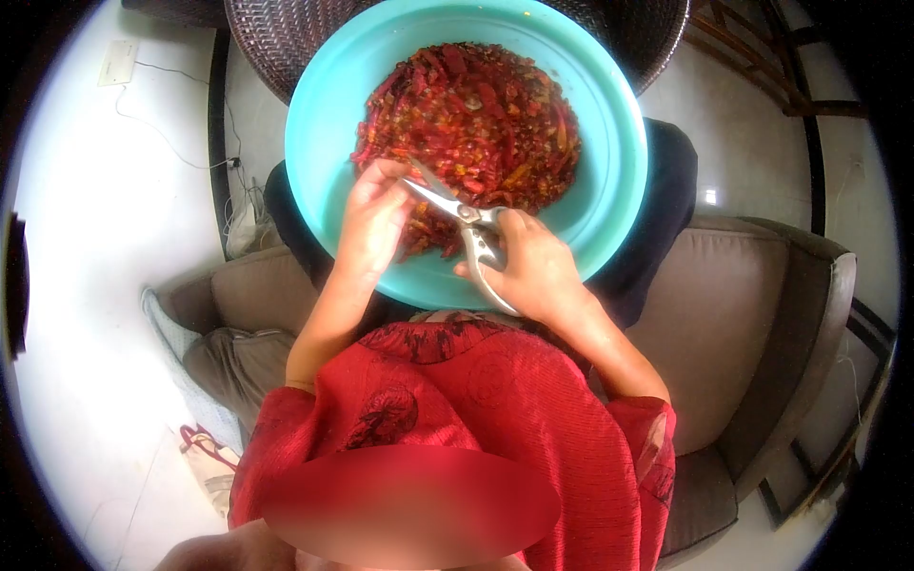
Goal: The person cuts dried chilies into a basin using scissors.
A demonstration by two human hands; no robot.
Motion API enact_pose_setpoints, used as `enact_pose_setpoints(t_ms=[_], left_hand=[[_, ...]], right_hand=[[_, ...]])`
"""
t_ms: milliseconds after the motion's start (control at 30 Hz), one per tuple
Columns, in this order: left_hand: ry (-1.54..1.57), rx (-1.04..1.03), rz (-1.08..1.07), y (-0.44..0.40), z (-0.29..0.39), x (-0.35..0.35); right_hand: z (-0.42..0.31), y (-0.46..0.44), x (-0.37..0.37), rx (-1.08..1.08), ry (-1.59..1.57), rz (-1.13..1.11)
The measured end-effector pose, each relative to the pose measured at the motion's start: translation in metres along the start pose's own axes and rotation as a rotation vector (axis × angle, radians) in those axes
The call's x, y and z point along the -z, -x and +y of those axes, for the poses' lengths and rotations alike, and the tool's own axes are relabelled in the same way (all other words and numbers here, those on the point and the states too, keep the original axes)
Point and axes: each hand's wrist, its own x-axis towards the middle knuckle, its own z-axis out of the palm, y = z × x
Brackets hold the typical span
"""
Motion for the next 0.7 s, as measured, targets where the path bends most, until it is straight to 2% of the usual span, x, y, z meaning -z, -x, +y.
enact_pose_setpoints(t_ms=[67,267,600,667,700], left_hand=[[-0.019,-0.008,-0.012,0.001,0.000,-0.002],[-0.166,-0.088,-0.044,-0.001,-0.005,0.004],[-0.241,-0.034,0.022,-0.001,0.003,0.000],[-0.753,-0.238,0.126,0.002,0.006,-0.006],[-0.754,-0.236,0.126,0.003,0.009,-0.005]], right_hand=[[-0.002,-0.001,0.001,-0.043,0.004,-0.057],[0.002,0.000,-0.008,-0.026,-0.035,0.014],[0.013,0.002,-0.011,-0.013,-0.101,0.048],[0.013,0.002,-0.003,-0.070,-0.130,0.074],[0.012,0.002,0.003,-0.119,-0.148,0.074]])
